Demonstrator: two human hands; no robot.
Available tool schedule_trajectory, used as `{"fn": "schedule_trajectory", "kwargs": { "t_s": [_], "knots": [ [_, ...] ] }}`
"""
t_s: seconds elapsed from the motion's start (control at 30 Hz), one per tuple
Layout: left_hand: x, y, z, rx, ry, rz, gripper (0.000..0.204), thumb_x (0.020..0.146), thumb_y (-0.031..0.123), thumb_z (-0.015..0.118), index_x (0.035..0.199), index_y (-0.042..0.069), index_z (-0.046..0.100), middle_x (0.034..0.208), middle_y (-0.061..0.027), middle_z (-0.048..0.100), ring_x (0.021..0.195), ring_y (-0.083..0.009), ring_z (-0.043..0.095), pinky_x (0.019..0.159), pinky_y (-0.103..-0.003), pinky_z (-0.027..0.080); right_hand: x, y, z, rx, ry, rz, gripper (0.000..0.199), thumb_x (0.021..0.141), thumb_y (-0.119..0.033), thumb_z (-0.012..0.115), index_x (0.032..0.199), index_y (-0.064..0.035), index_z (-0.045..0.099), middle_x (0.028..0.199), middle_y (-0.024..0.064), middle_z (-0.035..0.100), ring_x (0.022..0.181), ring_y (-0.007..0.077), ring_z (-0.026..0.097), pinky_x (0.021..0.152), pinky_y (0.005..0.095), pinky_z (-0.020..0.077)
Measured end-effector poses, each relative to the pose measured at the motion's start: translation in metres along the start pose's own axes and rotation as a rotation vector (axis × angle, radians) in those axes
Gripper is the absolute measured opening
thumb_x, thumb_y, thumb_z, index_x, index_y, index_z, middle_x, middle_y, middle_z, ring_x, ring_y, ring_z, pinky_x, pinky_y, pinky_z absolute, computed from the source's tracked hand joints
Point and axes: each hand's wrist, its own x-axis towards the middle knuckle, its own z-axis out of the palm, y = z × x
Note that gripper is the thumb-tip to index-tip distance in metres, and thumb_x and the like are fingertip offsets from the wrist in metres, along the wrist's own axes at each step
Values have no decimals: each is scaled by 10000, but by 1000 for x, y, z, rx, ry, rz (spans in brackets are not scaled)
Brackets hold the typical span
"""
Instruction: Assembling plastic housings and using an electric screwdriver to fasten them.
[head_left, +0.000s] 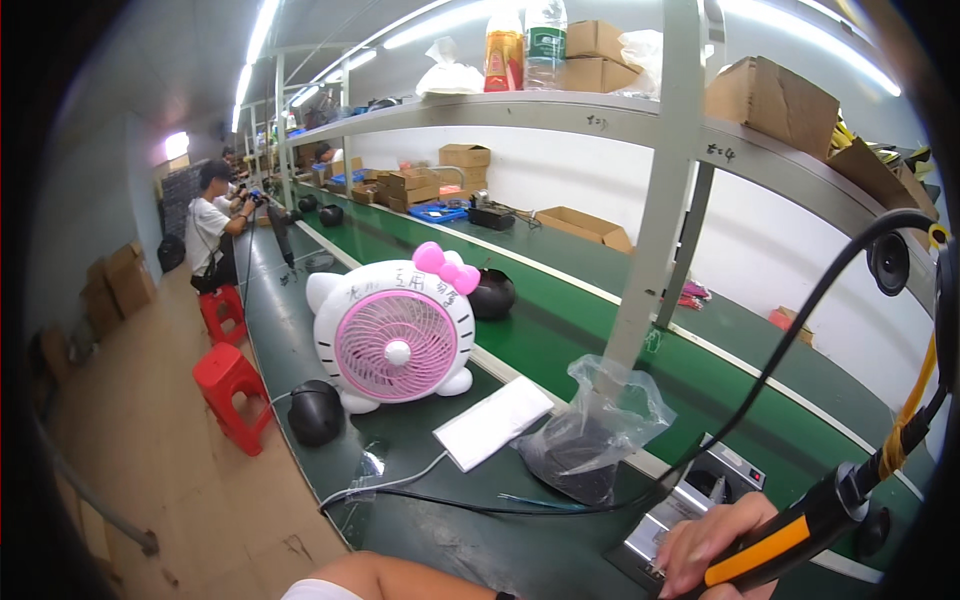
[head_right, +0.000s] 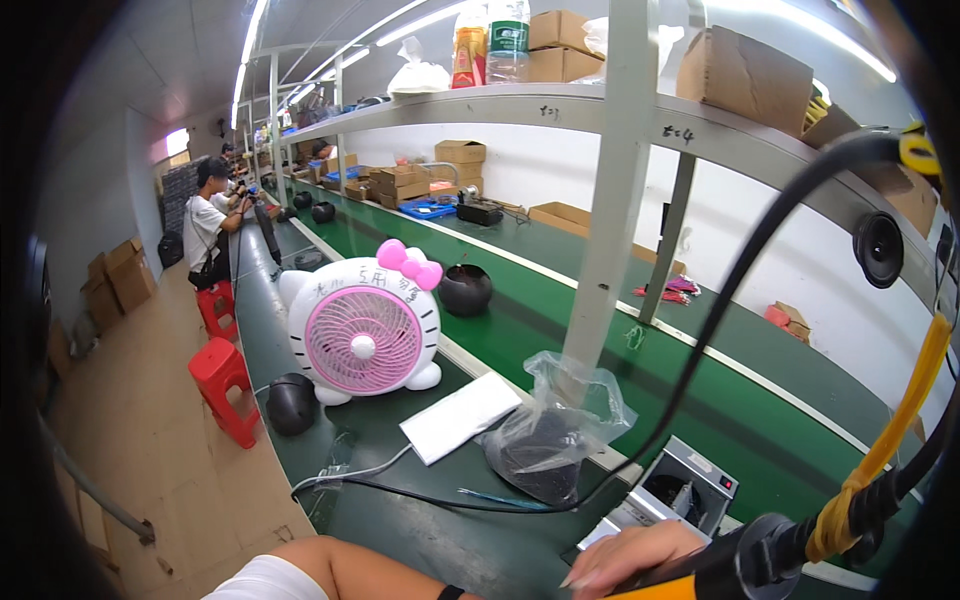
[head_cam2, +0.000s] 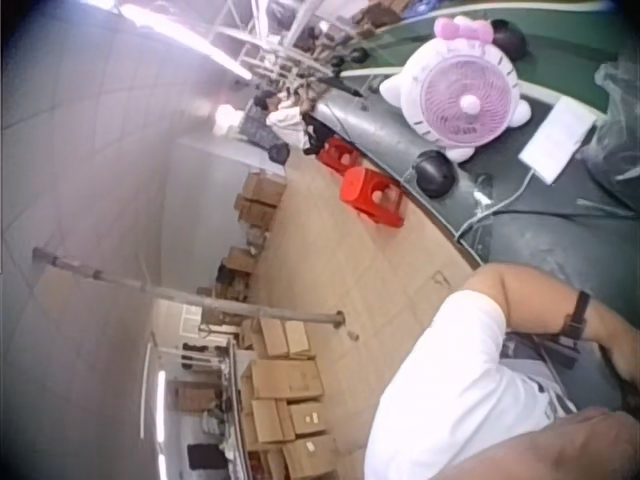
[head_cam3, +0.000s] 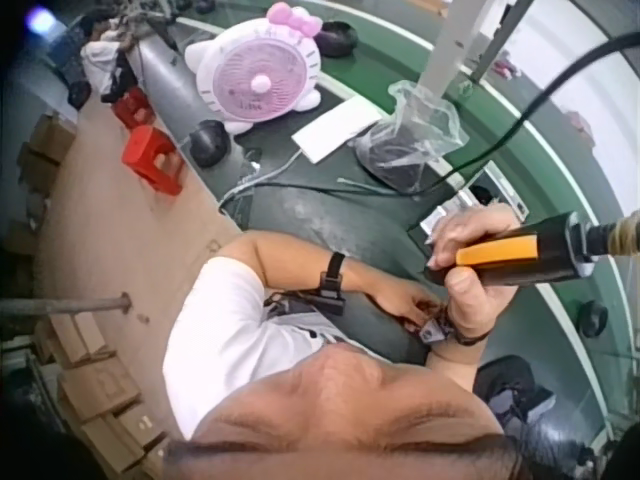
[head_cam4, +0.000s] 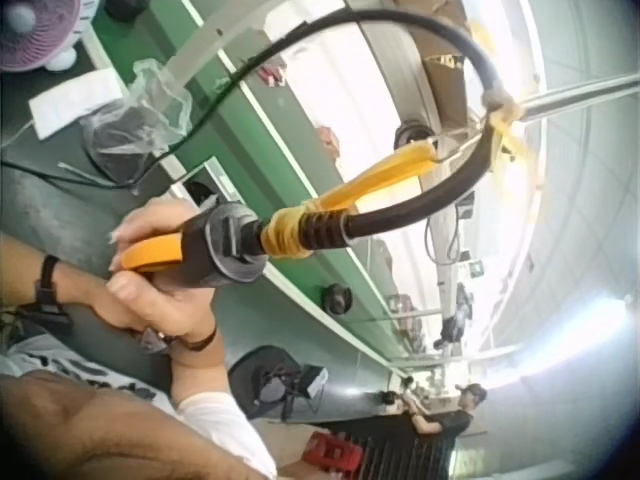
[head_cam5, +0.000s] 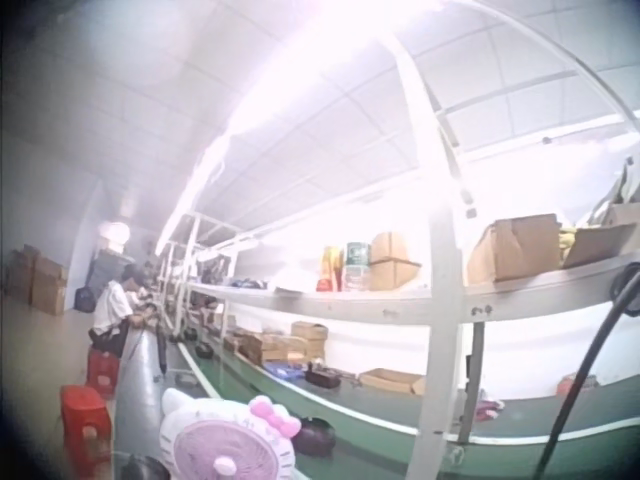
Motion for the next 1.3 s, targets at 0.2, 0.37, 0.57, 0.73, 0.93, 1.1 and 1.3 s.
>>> {"fn": "schedule_trajectory", "kwargs": {
  "t_s": [0.2, 0.37, 0.57, 0.73, 0.93, 1.1, 1.3],
  "knots": [
    [-2, -27, -2, -84, -6, -11, 217, 1028, 246, 579, 993, 32, 577, 789, -34, 594, 723, -147, 558, 696, -311, 489, 0, 2, 2, 141, -61, 91, 388, 739, -273, 892, 873, -56, 600, 696, 32, 572, 591, 157, 563, 663, 304, 442],
    [2, -26, -3, -77, -52, 18, 270, 1041, 260, 574, 889, 38, 580, 761, -27, 588, 728, -142, 554, 693, -309, 486, 6, 4, -14, 214, -200, -34, 359, 690, -228, 927, 802, -59, 630, 686, 41, 624, 586, 175, 603, 628, 314, 464],
    [-1, -24, -6, 9, -42, 32, 305, 1026, 300, 597, 884, 30, 600, 766, -35, 629, 695, -138, 573, 662, -309, 478, 4, 0, -22, 119, -267, -52, 370, 726, -200, 926, 910, -36, 649, 716, 50, 637, 620, 178, 621, 657, 321, 496],
    [-1, -23, 1, -48, 84, 42, 329, 997, 332, 629, 936, 9, 621, 762, -58, 663, 701, -151, 612, 668, -325, 489, -2, -22, -11, -59, 92, 109, 498, 836, -243, 842, 1146, -43, 508, 922, 82, 607, 762, 193, 621, 738, 320, 531],
    [-8, -2, 1, 97, 97, -25, 337, 988, 330, 632, 932, -2, 626, 771, -70, 670, 707, -163, 621, 671, -327, 490, 5, -17, -25, -123, -84, -12, 479, 883, -384, 792, 1088, -49, 517, 734, 6, 540, 582, 106, 512, 572, 231, 419],
    [-8, -6, 1, 33, 80, -4, 340, 989, 331, 631, 926, -3, 623, 772, -69, 669, 706, -164, 618, 669, -327, 488, 2, -16, -17, -168, -11, -63, 472, 889, -460, 760, 1004, -74, 514, 664, -3, 509, 526, 107, 488, 528, 225, 414],
    [-8, -7, 1, 65, 91, -3, 342, 999, 336, 622, 923, 3, 618, 777, -65, 668, 709, -165, 615, 666, -329, 485, 2, -14, -15, -170, 13, -98, 519, 866, -528, 753, 990, -101, 484, 624, -10, 473, 494, 108, 463, 501, 234, 419]
  ]
}}
